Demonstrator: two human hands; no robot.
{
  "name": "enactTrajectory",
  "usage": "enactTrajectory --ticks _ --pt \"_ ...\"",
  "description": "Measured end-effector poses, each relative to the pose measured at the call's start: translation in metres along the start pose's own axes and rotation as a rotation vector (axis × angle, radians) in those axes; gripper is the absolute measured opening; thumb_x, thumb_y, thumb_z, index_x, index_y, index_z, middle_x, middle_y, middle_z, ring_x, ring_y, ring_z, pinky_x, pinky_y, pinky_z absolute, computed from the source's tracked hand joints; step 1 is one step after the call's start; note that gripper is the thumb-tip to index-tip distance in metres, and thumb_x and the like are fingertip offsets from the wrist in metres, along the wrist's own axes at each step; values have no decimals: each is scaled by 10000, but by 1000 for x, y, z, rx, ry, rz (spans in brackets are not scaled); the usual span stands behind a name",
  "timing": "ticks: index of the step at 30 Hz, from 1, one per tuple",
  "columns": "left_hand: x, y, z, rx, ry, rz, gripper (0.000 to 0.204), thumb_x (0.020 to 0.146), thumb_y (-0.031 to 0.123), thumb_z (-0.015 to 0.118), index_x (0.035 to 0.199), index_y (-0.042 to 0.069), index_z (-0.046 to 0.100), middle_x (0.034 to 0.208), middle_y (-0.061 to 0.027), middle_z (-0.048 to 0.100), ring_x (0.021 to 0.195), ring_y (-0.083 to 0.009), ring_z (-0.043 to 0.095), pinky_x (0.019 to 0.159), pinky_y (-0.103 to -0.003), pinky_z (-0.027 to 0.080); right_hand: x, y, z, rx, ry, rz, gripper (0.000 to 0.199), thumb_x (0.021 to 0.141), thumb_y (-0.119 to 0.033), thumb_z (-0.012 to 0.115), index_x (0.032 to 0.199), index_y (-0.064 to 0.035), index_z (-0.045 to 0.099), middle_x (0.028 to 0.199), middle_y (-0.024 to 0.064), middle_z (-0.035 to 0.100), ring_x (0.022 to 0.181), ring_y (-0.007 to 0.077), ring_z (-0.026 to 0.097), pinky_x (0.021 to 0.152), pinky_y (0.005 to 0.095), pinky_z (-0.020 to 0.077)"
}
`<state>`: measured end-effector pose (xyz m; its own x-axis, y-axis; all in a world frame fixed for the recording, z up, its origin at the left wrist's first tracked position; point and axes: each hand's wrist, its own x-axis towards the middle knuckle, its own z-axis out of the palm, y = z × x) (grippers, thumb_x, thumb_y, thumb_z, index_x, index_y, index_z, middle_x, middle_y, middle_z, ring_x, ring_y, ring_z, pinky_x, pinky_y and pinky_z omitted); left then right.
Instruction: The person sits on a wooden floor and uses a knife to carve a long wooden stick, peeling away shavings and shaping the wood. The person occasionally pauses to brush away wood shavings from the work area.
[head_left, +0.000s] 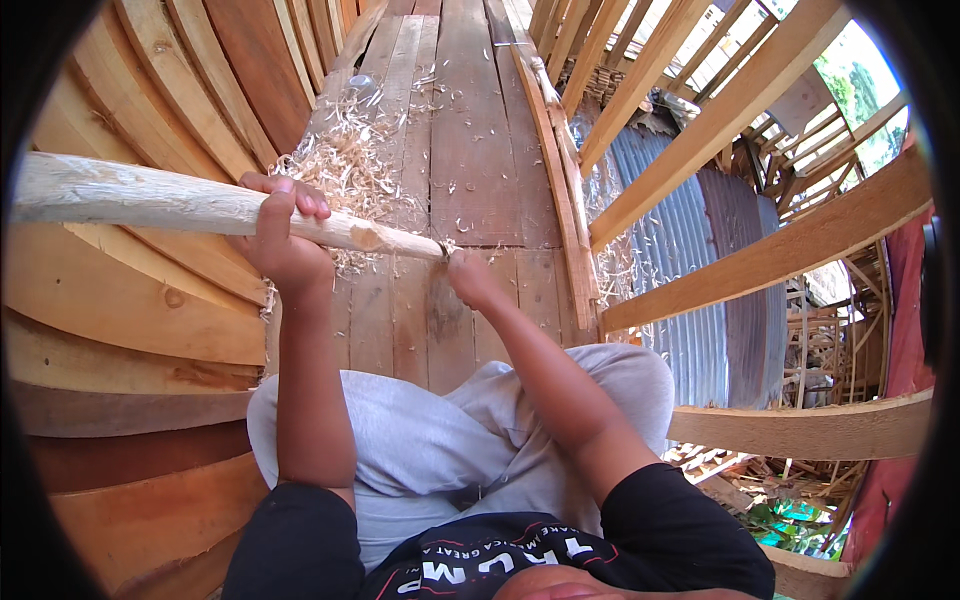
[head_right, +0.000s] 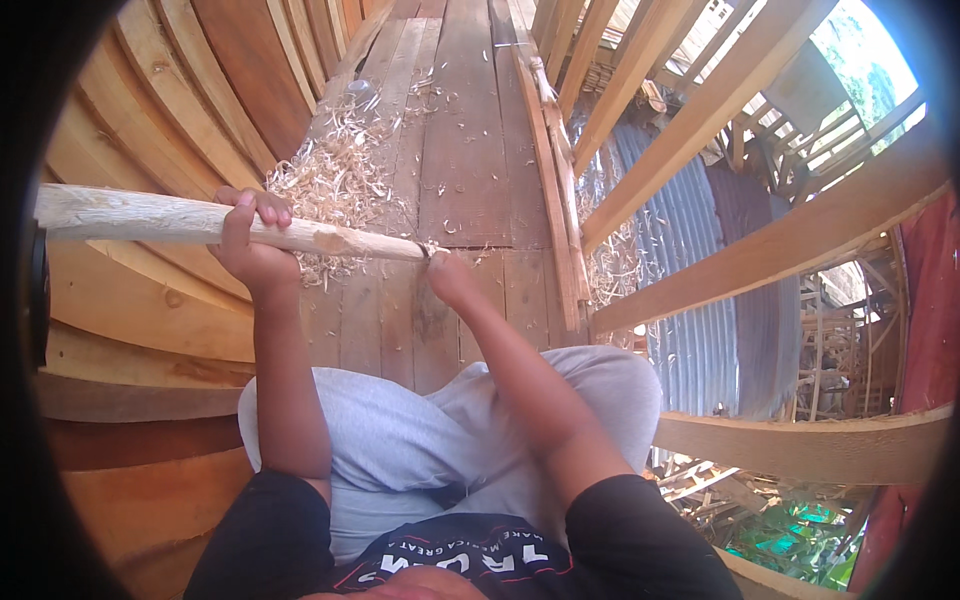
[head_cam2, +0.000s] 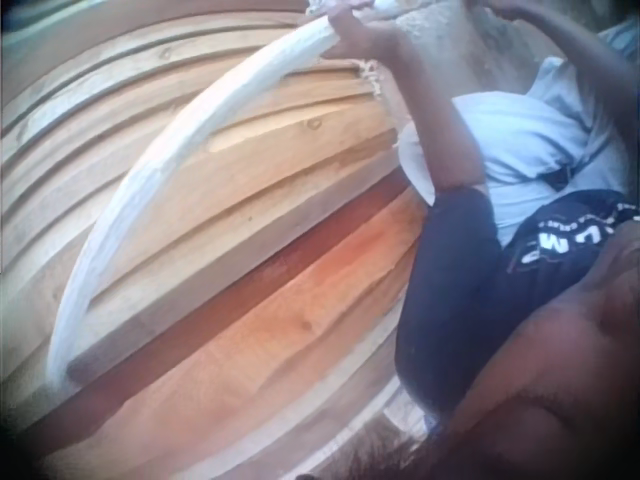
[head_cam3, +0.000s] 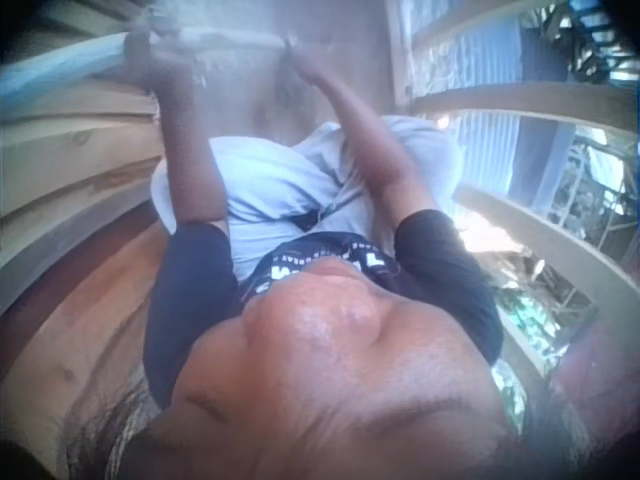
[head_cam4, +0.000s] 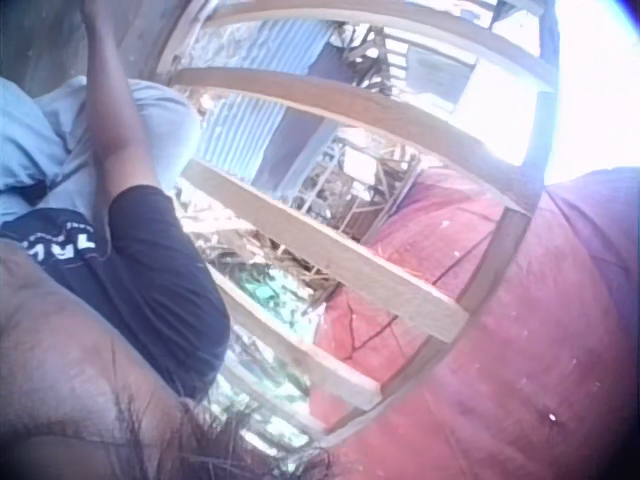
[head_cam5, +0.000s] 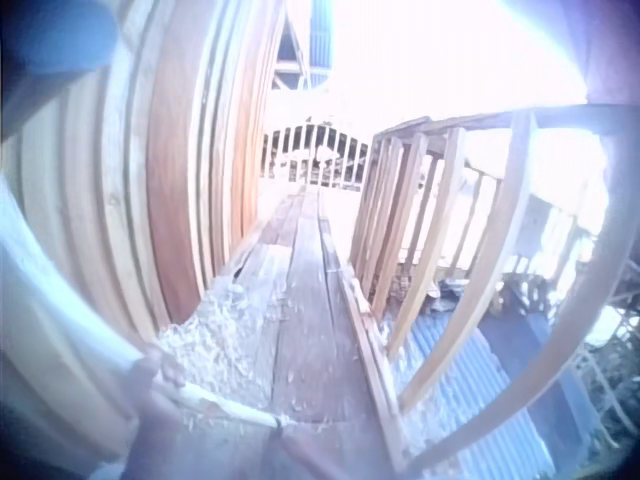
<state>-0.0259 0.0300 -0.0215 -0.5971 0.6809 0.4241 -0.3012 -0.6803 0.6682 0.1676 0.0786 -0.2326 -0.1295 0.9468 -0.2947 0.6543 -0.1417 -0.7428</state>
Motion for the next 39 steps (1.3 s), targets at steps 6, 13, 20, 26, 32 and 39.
enactTrajectory --ticks 6,13,20,26,32,39 --pt "0 -1 1 -26 -15 13 92 750 5 550 732 45 469 569 -63 455 477 -154 469 483 -299 446 -15 -20 -12 254 -164 169 575 967 -503 343 874 5 595 631 85 546 505 194 538 468 362 447" --pt "-3 4 1 37 8 -3 141 789 64 571 727 68 444 592 -45 427 536 -141 469 505 -283 424 -25 -9 -14 351 -88 -99 359 838 -383 658 792 -30 613 598 14 506 495 115 497 445 317 401" --pt "-4 4 2 53 35 22 136 792 73 590 757 61 459 595 -53 457 543 -148 489 508 -290 434 -24 13 5 184 212 -369 142 761 -92 651 877 -10 664 618 38 540 602 112 499 539 294 392" --pt "-4 3 -8 13 -17 12 141 799 33 600 764 60 466 596 -57 494 488 -137 500 489 -280 452 -16 28 18 198 412 -350 213 763 20 545 963 3 617 721 99 625 665 191 606 635 338 482" --pt "-8 3 -6 -23 -25 21 147 796 17 595 771 62 457 599 -54 487 502 -141 503 494 -281 454 -10 41 15 158 504 -327 219 777 20 530 988 12 585 783 141 663 742 260 672 691 363 517" --pt "-6 3 -14 66 -48 45 161 807 70 596 742 73 449 584 -54 462 507 -154 479 498 -287 431 -48 -17 -10 113 461 -79 257 828 -203 552 772 29 647 674 207 633 670 288 651 668 400 488"
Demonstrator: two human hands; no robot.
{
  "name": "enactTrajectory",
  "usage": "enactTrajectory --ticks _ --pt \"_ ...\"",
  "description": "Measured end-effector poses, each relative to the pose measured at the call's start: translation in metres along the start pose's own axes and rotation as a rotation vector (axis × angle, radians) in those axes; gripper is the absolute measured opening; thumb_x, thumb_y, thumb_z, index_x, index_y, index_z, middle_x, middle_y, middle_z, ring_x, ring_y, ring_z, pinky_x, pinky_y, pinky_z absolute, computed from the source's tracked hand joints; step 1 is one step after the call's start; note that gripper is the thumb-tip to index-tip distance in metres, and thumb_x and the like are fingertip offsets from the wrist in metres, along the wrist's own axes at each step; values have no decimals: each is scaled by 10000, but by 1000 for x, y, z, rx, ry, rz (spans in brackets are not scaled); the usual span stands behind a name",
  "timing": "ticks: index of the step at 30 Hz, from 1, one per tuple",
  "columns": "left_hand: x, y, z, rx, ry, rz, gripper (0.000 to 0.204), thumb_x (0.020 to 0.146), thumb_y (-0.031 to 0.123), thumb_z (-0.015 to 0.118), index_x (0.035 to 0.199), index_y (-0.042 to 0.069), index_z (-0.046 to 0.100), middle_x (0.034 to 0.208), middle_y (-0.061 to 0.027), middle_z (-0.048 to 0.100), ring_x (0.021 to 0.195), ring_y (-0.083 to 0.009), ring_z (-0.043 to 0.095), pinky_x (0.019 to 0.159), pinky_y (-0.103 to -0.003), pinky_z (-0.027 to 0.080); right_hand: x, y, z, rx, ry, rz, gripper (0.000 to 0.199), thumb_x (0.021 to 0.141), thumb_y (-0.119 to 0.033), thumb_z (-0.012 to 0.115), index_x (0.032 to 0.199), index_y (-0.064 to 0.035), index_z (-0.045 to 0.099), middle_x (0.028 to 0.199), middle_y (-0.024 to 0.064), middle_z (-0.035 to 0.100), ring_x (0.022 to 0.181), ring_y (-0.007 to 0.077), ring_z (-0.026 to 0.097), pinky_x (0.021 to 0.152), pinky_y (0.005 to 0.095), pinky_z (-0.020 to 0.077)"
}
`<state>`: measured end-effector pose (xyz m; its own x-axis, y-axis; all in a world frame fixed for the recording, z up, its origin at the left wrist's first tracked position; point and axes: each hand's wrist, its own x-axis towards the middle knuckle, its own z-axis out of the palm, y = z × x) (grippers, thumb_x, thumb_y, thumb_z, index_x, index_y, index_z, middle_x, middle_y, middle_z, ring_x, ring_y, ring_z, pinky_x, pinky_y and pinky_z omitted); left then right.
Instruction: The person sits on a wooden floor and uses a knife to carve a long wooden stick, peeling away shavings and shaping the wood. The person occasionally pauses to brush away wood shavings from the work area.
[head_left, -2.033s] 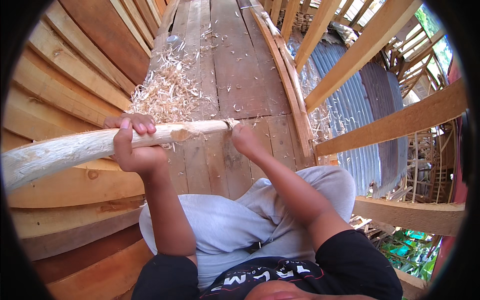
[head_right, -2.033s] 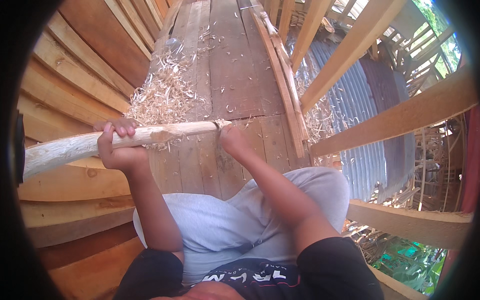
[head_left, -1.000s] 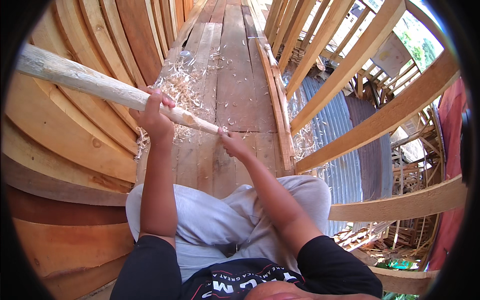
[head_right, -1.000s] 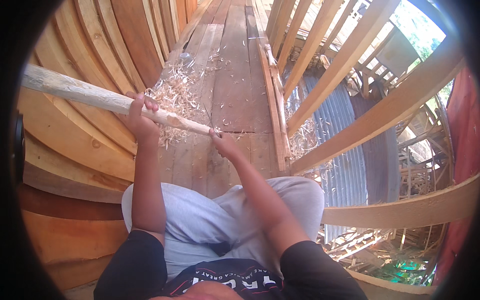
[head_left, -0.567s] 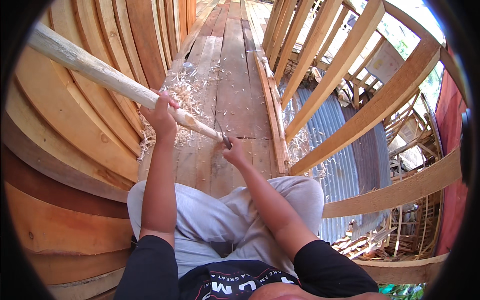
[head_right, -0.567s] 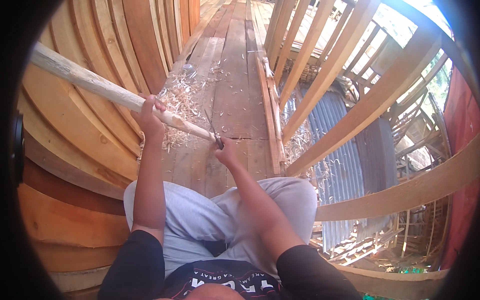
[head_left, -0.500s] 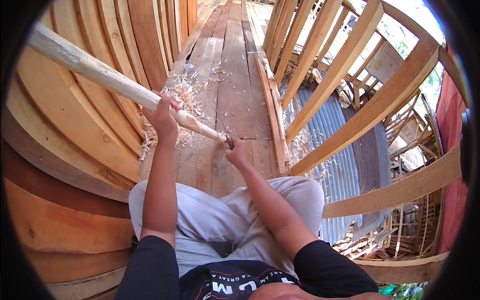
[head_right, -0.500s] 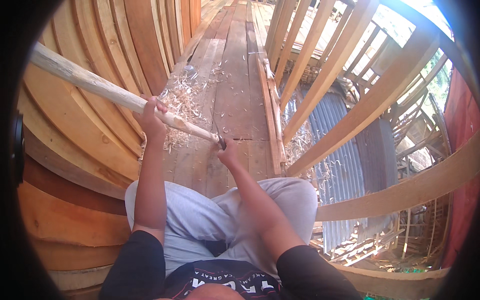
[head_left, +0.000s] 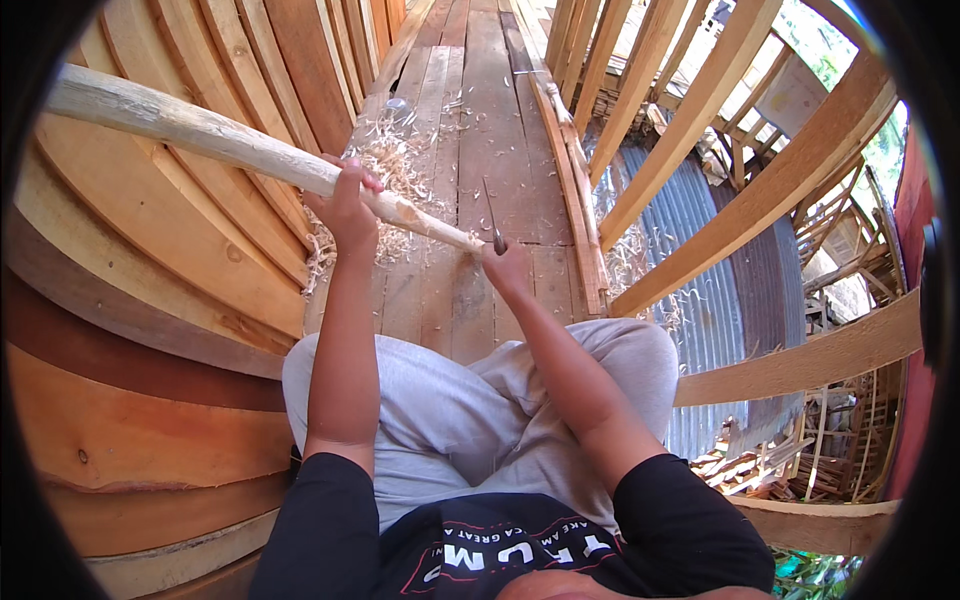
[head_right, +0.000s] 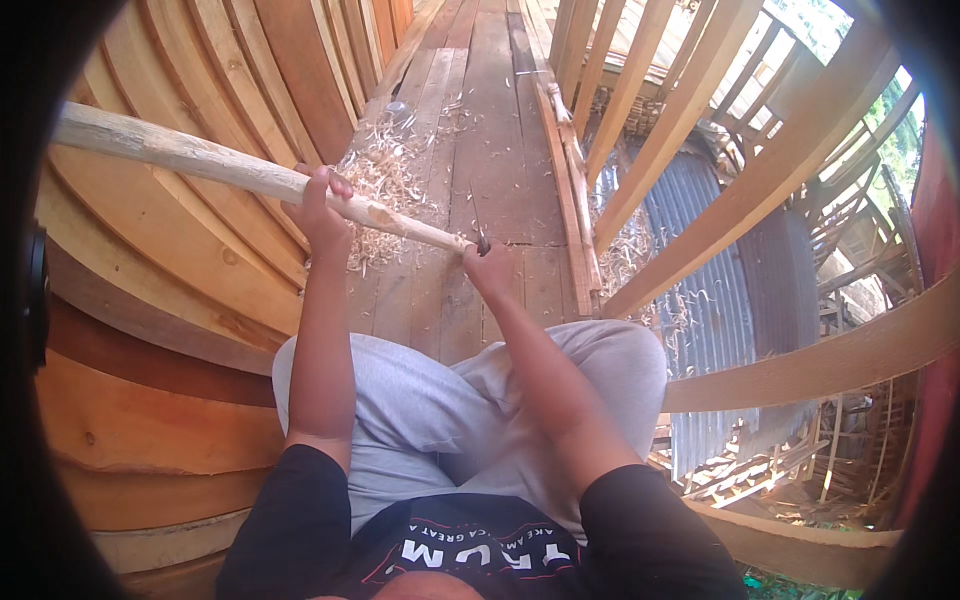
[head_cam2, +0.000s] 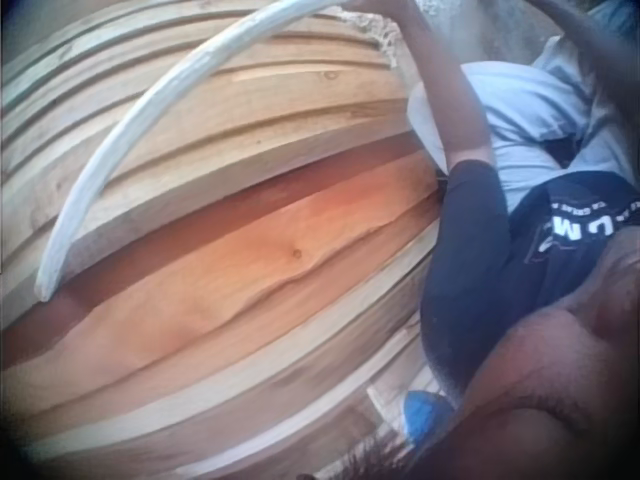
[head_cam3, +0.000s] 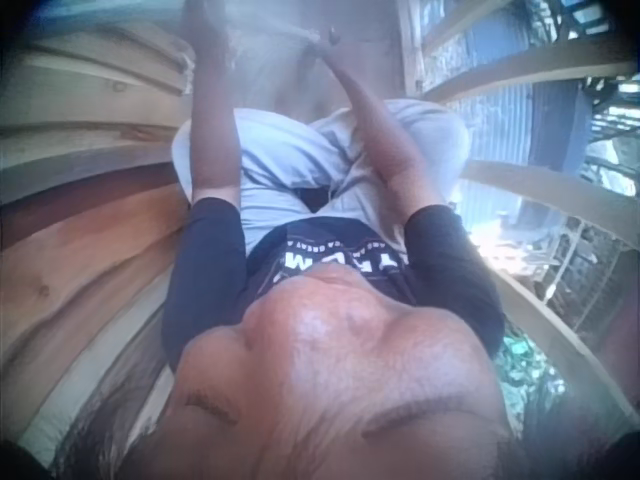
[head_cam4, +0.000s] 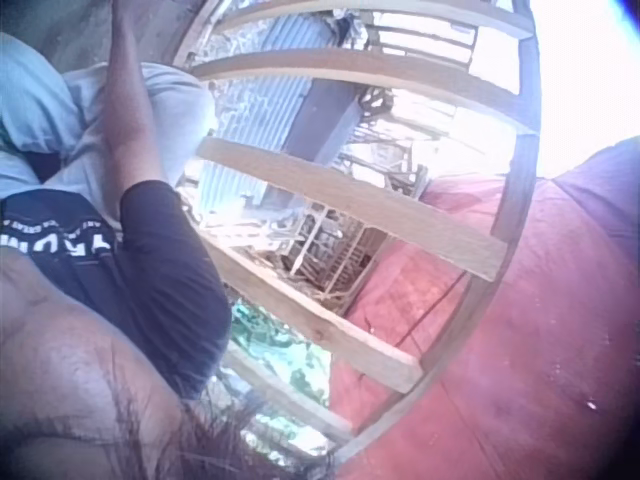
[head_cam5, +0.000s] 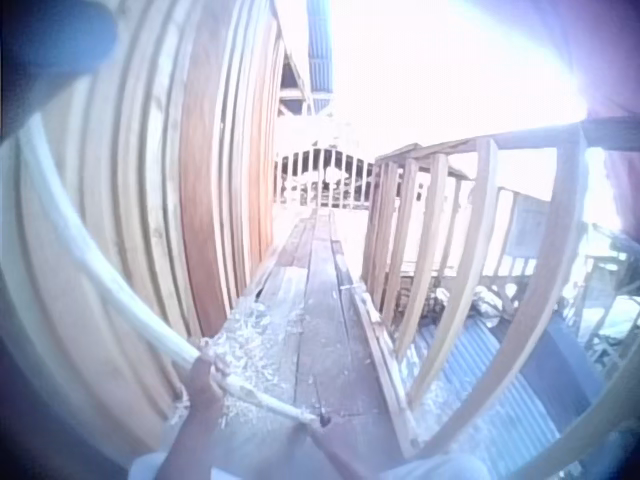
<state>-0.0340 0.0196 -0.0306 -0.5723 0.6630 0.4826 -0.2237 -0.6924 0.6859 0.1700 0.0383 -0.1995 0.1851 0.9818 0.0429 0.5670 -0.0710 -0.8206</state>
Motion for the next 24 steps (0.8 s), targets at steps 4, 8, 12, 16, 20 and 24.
enactTrajectory --ticks 4,8,12,16,20,24 --pt "-1 3 9 -56 0 -19 171 807 62 592 745 82 433 588 -56 455 530 -156 488 507 -291 431 2 9 4 57 -27 -30 361 878 -294 499 825 20 670 783 235 654 795 401 647 728 470 487" --pt "1 0 5 -82 -14 -3 144 787 35 589 813 55 449 589 -73 488 500 -155 499 514 -308 465 6 14 14 13 -134 -70 288 893 -246 522 963 0 655 868 236 660 820 407 633 744 465 480" --pt "-1 -1 6 -60 -5 -5 133 778 47 593 783 53 460 586 -73 491 502 -157 502 518 -310 466 7 25 20 139 -115 -138 224 855 -201 597 972 -13 629 838 206 671 776 354 651 713 431 491" --pt "0 1 5 -55 -7 1 130 774 59 599 758 55 471 587 -69 493 510 -156 504 524 -308 466 8 24 19 218 -162 -105 245 824 -215 640 977 -24 618 813 177 678 754 298 663 696 402 500" --pt "-1 -1 6 -64 -3 -9 141 778 61 602 754 66 462 586 -62 489 519 -155 502 528 -303 462 7 17 14 205 -192 -54 270 811 -208 645 1000 -22 596 795 162 675 745 283 662 700 395 502" --pt "0 -1 6 -89 -17 -21 169 787 58 601 765 78 435 582 -58 474 521 -159 499 523 -306 454 8 20 14 183 -196 -70 274 818 -216 642 996 -15 588 827 164 675 767 274 659 709 390 501"
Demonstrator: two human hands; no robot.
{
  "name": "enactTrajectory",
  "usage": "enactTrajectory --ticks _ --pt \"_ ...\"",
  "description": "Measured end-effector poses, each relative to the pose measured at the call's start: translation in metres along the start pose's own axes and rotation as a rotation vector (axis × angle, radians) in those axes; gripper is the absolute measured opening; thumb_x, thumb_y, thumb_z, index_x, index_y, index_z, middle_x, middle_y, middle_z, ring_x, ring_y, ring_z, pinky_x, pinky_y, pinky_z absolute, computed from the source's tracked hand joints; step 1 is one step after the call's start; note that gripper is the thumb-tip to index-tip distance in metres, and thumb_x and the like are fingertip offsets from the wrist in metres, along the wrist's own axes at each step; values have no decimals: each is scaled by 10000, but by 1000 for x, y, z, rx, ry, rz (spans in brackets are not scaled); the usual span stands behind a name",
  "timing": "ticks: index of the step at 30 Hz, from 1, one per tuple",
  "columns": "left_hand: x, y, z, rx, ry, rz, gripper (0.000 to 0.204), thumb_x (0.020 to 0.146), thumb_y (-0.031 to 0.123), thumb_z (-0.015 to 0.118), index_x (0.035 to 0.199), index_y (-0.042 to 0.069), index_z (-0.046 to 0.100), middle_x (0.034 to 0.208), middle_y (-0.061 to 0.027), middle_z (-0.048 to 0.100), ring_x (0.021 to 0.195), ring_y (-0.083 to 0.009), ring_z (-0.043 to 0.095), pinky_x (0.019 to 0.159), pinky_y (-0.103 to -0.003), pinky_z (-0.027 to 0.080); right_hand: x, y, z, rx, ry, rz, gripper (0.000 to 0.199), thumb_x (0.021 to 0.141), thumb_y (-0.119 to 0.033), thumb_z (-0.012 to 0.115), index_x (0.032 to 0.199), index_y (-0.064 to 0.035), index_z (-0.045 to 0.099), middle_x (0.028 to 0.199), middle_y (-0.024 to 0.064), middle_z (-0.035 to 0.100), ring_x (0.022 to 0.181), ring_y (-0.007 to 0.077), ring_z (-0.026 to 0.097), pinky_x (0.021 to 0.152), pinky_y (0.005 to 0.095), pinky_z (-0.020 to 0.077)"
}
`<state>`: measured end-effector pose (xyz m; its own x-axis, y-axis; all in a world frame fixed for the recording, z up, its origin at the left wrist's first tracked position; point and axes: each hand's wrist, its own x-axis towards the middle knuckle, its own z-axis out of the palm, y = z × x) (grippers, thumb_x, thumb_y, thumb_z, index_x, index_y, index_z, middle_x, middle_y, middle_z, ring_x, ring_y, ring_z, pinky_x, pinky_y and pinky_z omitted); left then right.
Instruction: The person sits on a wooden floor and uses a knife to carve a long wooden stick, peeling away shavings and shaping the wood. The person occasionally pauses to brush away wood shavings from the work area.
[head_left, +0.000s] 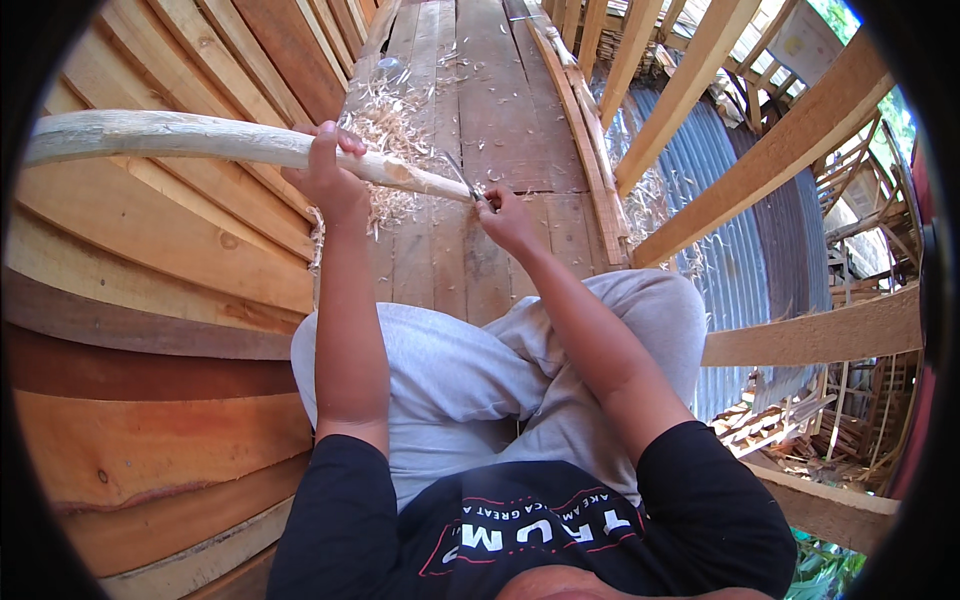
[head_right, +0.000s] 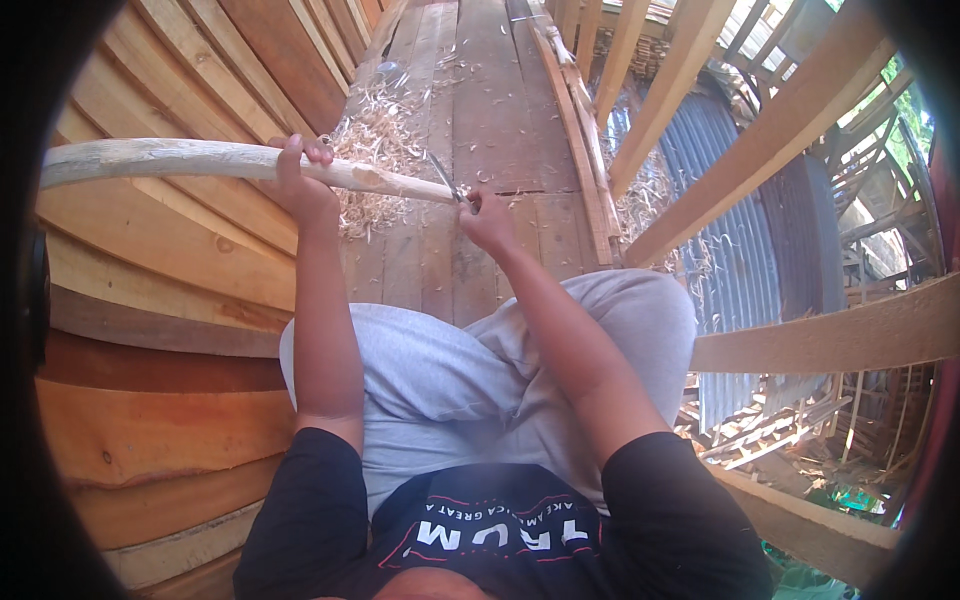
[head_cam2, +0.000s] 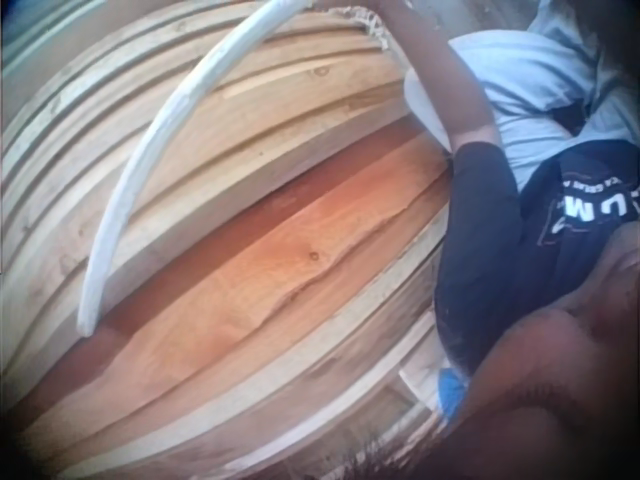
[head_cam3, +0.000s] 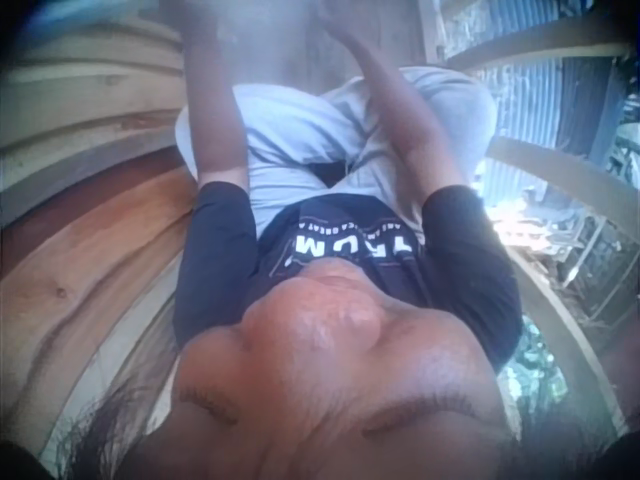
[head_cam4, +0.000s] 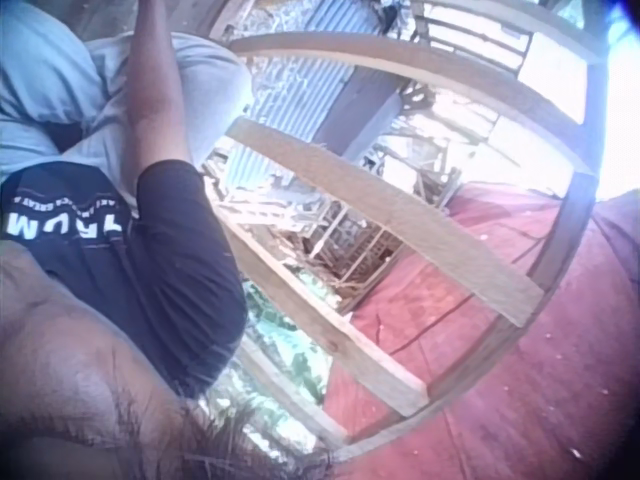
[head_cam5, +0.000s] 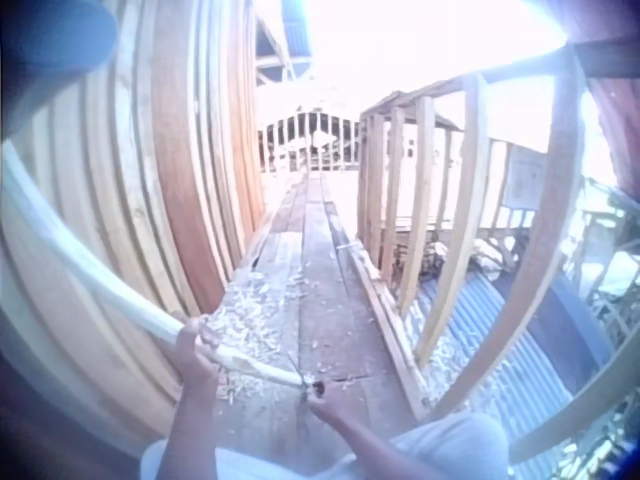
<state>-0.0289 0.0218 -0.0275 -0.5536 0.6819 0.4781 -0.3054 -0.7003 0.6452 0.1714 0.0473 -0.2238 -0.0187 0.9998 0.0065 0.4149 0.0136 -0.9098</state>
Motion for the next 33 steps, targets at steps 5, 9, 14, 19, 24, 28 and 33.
enactTrajectory --ticks 5,9,14,19,24,28,33 --pt "1 1 -4 -5 -9 2 181 791 54 597 784 84 419 580 -57 462 520 -161 496 516 -306 447 6 6 -1 47 -59 87 306 820 -237 660 1010 -2 612 866 168 673 796 256 656 717 379 501" --pt "0 -1 0 5 -13 19 166 792 54 600 772 74 437 586 -61 469 523 -159 495 516 -301 445 15 13 -7 77 -114 46 332 828 -247 669 1033 10 623 875 166 667 831 258 649 747 377 498" --pt "0 -2 -1 -2 -6 20 155 794 52 604 767 63 451 597 -64 479 531 -157 500 514 -300 444 17 31 -10 -16 -97 -37 306 838 -227 660 1018 19 635 875 162 668 810 241 653 741 365 503" --pt "-1 -1 0 9 23 26 142 792 56 606 773 55 465 588 -69 482 524 -157 500 512 -300 443 15 16 -15 113 -182 164 326 880 -242 621 1088 10 607 810 107 627 611 169 591 547 334 475" --pt "-1 2 0 11 26 29 149 784 61 608 748 53 463 579 -71 480 504 -157 488 508 -299 441 -4 -10 -21 313 -279 178 217 940 -288 561 968 -75 592 622 -1 489 482 94 469 409 276 351" --pt "-1 0 4 9 45 16 146 783 60 602 742 53 462 576 -70 479 499 -158 485 506 -298 439 1 4 -17 38 -340 260 317 947 -391 518 905 -84 587 610 4 482 484 103 456 417 291 355" --pt "-2 1 4 1 87 -4 136 785 61 593 768 59 458 592 -64 475 516 -151 493 507 -295 441 -7 10 0 -46 -316 362 437 949 -482 461 808 -86 583 622 13 498 496 114 442 434 313 366"
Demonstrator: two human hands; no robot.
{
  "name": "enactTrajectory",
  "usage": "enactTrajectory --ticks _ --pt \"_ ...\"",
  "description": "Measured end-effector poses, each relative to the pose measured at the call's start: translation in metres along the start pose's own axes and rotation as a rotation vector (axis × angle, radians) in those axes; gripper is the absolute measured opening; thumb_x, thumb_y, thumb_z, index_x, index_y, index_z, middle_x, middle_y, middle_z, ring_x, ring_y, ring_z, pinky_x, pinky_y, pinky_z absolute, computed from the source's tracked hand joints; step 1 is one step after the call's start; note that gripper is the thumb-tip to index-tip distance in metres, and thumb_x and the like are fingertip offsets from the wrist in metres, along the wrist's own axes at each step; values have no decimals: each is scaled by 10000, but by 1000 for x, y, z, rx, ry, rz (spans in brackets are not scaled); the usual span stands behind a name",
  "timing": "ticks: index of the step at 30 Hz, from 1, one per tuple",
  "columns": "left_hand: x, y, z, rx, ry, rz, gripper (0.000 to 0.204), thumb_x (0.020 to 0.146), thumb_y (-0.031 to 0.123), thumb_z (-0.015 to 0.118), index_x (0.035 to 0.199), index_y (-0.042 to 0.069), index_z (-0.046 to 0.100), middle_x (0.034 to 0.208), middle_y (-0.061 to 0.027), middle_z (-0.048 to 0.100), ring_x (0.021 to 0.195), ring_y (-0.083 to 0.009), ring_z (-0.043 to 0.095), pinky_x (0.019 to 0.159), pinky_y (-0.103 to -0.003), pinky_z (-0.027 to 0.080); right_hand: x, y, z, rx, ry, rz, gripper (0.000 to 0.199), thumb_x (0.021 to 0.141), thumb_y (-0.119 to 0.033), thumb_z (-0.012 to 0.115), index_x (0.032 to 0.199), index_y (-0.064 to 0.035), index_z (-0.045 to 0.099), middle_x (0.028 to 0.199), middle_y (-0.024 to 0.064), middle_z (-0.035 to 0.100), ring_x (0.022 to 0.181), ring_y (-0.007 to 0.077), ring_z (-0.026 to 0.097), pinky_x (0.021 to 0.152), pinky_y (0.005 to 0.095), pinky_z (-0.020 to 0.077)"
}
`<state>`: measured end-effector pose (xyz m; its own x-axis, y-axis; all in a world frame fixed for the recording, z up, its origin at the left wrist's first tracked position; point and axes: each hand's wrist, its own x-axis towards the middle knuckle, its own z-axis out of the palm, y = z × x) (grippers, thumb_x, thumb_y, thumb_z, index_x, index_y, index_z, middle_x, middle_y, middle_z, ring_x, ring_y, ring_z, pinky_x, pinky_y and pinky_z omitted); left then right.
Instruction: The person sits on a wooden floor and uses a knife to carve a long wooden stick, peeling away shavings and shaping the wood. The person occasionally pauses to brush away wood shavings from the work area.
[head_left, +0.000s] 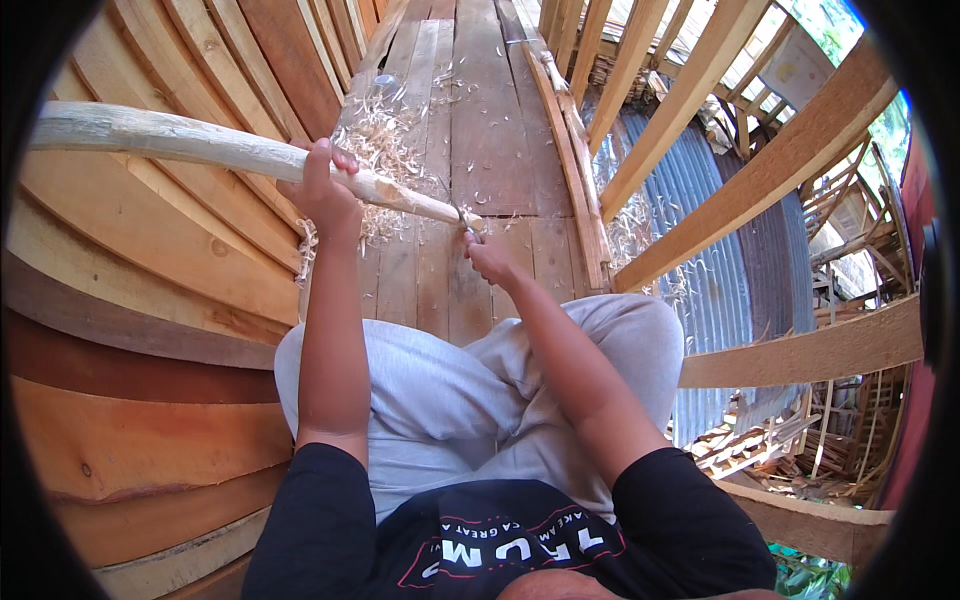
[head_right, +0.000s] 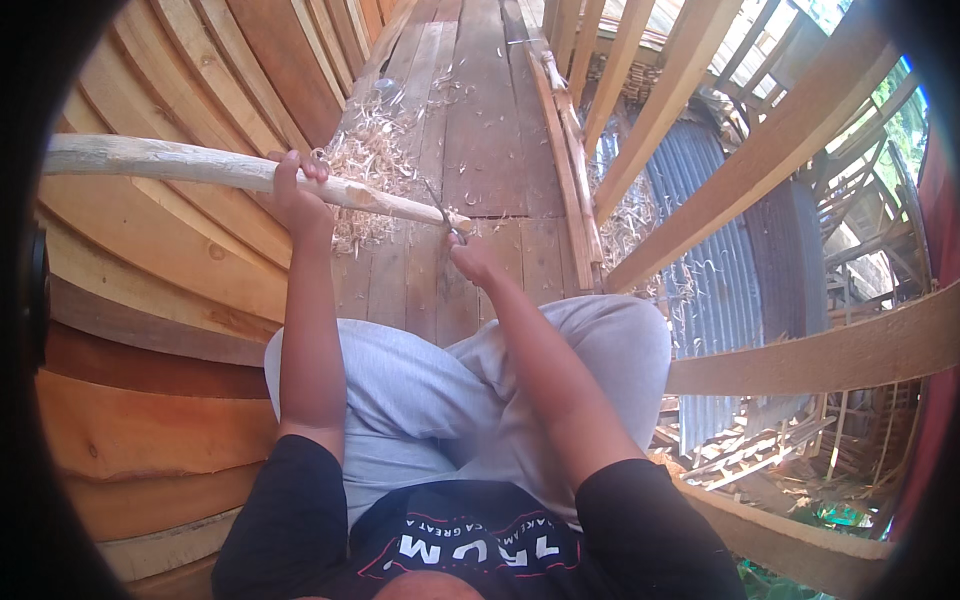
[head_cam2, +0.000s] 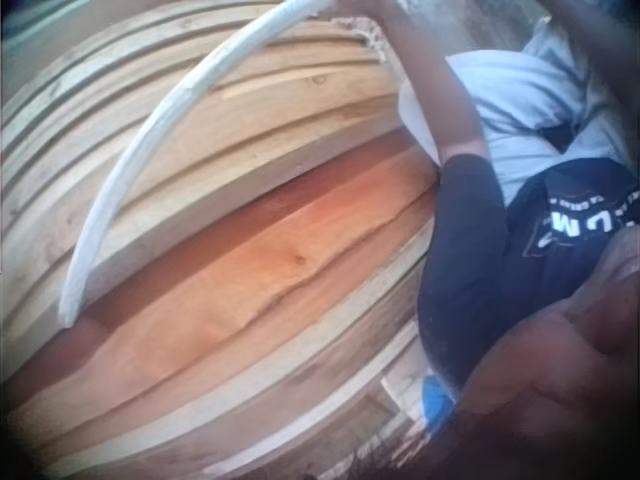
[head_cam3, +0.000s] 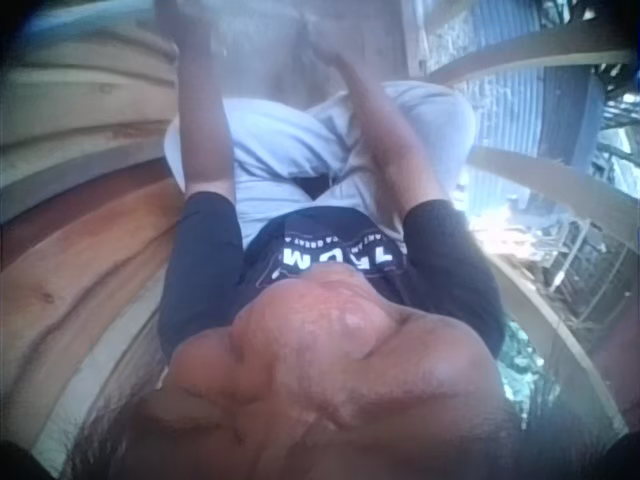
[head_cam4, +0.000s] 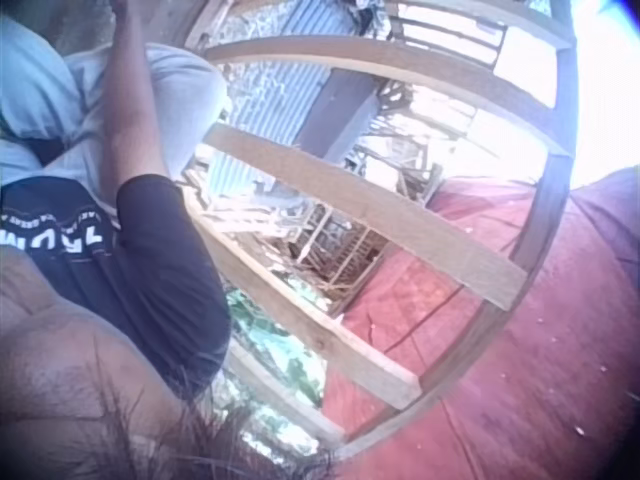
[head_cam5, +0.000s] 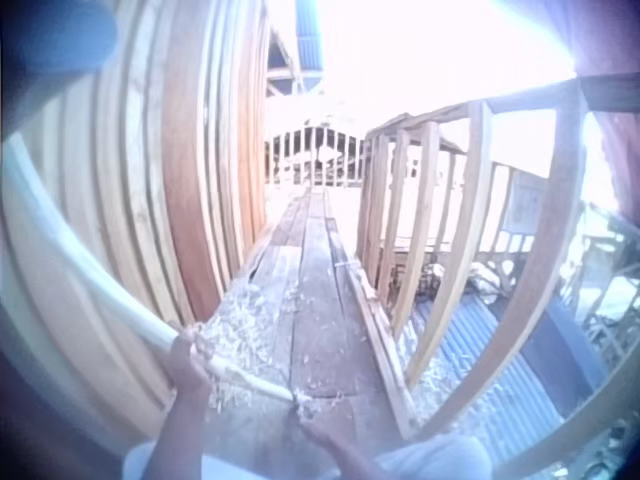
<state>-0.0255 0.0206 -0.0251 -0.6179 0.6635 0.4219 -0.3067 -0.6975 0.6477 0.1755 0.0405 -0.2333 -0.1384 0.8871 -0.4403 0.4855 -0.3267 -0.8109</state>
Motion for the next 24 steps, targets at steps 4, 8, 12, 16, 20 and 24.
enactTrajectory --ticks 4,8,12,16,20,24 --pt "2 -2 3 9 -3 -15 134 789 63 585 771 64 451 605 -60 473 522 -146 490 508 -292 442 3 -9 0 -51 74 -127 555 962 -509 390 858 -15 622 685 90 577 547 197 539 468 383 420" --pt "-4 1 13 49 -68 -37 155 799 42 559 772 92 415 584 -42 422 542 -154 453 528 -279 405 5 -22 6 -175 275 -186 633 974 -478 319 937 74 626 767 191 627 647 302 613 568 446 464" --pt "-6 -4 20 35 -125 -31 158 799 37 557 779 96 412 589 -38 432 538 -142 452 528 -272 406 13 -9 5 -85 230 -74 597 969 -392 287 963 100 625 823 276 643 795 410 637 725 485 474" --pt "-18 -7 42 115 -144 1 130 797 18 573 762 47 451 590 -46 461 485 -131 494 471 -275 450 13 -12 -10 -62 135 -37 541 945 -331 301 1022 100 619 939 329 623 945 470 604 849 495 453" --pt "-25 -7 46 70 -265 53 154 798 -11 576 752 46 440 594 -48 465 468 -123 496 466 -271 459 0 -62 -5 -84 179 -109 519 934 -326 321 1063 74 625 1079 340 601 1037 464 587 903 487 452" --pt "-29 -16 68 19 -223 -47 155 796 -25 559 757 54 431 617 -38 452 484 -115 481 465 -270 458 36 20 -18 -95 268 -176 490 934 -278 311 989 108 608 946 346 624 960 473 611 835 497 461"
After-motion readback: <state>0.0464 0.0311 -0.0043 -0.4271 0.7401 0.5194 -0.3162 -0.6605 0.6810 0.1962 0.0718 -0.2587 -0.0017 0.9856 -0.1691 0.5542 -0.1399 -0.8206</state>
